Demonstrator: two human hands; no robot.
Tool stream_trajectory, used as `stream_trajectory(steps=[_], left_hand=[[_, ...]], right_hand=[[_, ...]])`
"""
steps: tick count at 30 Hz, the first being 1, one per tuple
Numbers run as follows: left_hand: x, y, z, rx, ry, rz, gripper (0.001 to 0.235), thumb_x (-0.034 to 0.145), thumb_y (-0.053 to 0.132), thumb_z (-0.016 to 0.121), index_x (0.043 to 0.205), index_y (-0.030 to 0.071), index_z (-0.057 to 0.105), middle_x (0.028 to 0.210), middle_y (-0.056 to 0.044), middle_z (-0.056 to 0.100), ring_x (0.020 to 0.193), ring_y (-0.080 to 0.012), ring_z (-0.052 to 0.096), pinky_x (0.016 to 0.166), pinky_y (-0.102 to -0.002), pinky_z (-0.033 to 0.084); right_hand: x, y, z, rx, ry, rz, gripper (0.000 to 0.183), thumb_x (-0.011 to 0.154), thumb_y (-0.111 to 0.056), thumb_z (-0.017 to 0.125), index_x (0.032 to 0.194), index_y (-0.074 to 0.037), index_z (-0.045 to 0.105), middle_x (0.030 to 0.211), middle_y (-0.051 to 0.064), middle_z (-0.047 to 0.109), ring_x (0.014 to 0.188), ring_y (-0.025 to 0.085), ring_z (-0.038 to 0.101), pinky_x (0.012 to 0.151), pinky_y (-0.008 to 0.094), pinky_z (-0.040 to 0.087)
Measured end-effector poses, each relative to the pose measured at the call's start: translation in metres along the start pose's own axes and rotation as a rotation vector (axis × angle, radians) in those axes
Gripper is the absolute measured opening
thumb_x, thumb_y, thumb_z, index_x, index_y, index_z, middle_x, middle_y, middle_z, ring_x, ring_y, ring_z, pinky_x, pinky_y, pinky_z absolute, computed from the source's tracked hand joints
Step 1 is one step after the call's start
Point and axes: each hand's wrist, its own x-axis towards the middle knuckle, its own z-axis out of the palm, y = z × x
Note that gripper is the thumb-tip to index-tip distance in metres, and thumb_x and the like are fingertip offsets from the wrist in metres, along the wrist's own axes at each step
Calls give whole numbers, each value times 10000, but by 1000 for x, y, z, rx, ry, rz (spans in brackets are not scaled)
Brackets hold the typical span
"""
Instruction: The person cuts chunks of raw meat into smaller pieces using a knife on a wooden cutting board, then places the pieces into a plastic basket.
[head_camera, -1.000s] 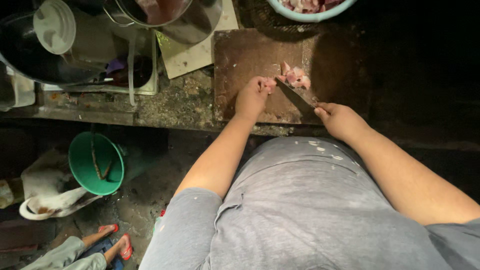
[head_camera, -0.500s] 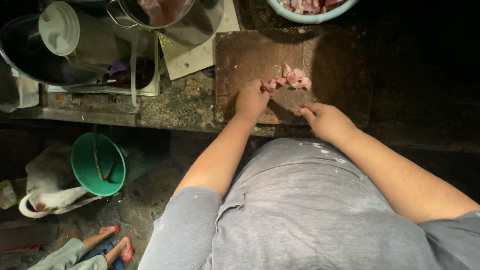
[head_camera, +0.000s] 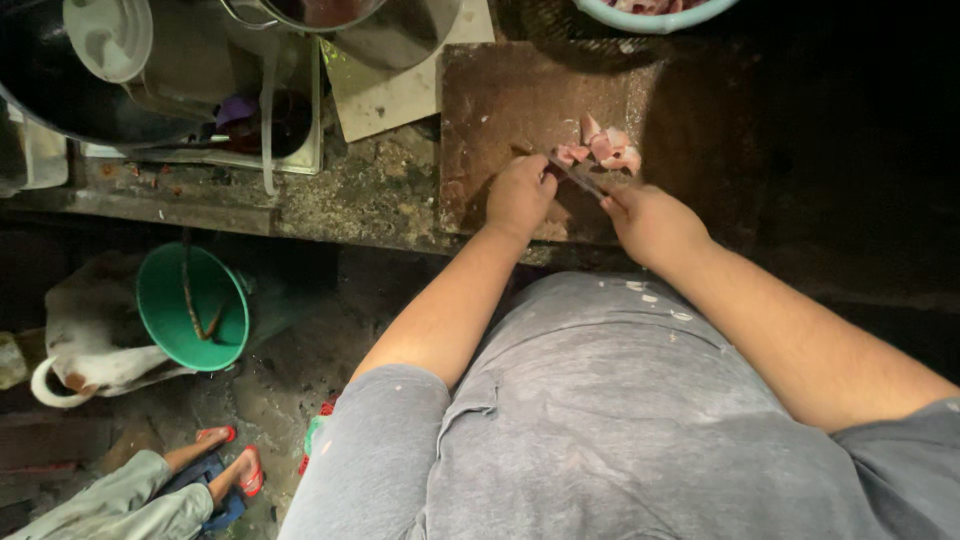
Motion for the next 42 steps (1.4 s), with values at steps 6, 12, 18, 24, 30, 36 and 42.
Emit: stream_trajectory(steps=[6, 12, 18, 24, 30, 36, 42], left_hand=[[-2, 1, -3, -102, 56, 53, 185, 887, 226, 693, 1012, 94, 725, 996, -160, 728, 958, -375, 695, 827, -477, 552], [0, 3, -6, -92, 0, -54, 196, 885, 255, 709, 998, 97, 741, 983, -157, 734, 945, -359, 697, 814, -464, 549], [-3, 3, -12, -136, -24, -33, 179, 909, 242, 688, 1006, 101, 739, 995, -127, 742, 972, -331, 700, 846, -432, 556], [-12, 17, -28, 34, 107, 143, 258, 846, 187, 690, 1073, 77, 741, 1051, -135, 703, 1041, -358, 629, 935, -468, 491], [-15, 56, -15, 120, -35, 314, 262, 837, 356, 772, 937, 115, 749, 966, -96, 702, 1026, -335, 615, 896, -513, 458], [-10, 49, 10, 148, -41, 200, 253, 806, 317, 758, 983, 139, 730, 967, -60, 711, 1009, -320, 630, 863, -513, 456], [11, 27, 9, 210, 54, 114, 159, 887, 236, 716, 985, 117, 679, 1030, -149, 682, 995, -382, 632, 878, -519, 497]], right_hand=[[49, 1, 13, 124, 67, -122, 336, 1031, -331, 571, 1221, -102, 725, 1106, 230, 718, 983, 444, 684, 858, 513, 541], [11, 40, 5, 189, -74, 80, 412, 992, -384, 565, 1327, -182, 695, 1121, 216, 713, 1012, 421, 689, 902, 482, 534], [-21, 64, -5, 110, -40, 89, 407, 1017, -406, 574, 1294, -136, 701, 1172, 200, 717, 1081, 405, 678, 934, 470, 522], [-7, 48, 4, 242, -64, 219, 431, 1015, -407, 573, 1330, -136, 685, 1045, 192, 742, 960, 364, 709, 886, 435, 538], [-2, 45, 1, 360, -133, 277, 431, 1027, -396, 566, 1321, -105, 689, 899, 197, 746, 833, 342, 710, 813, 438, 562], [7, 37, 5, 258, -81, 188, 400, 1033, -387, 562, 1303, -125, 697, 1070, 237, 727, 977, 398, 708, 899, 459, 531], [-28, 50, -6, 196, -53, 137, 410, 1007, -390, 557, 1309, -147, 692, 1164, 202, 722, 1068, 403, 689, 933, 464, 533]])
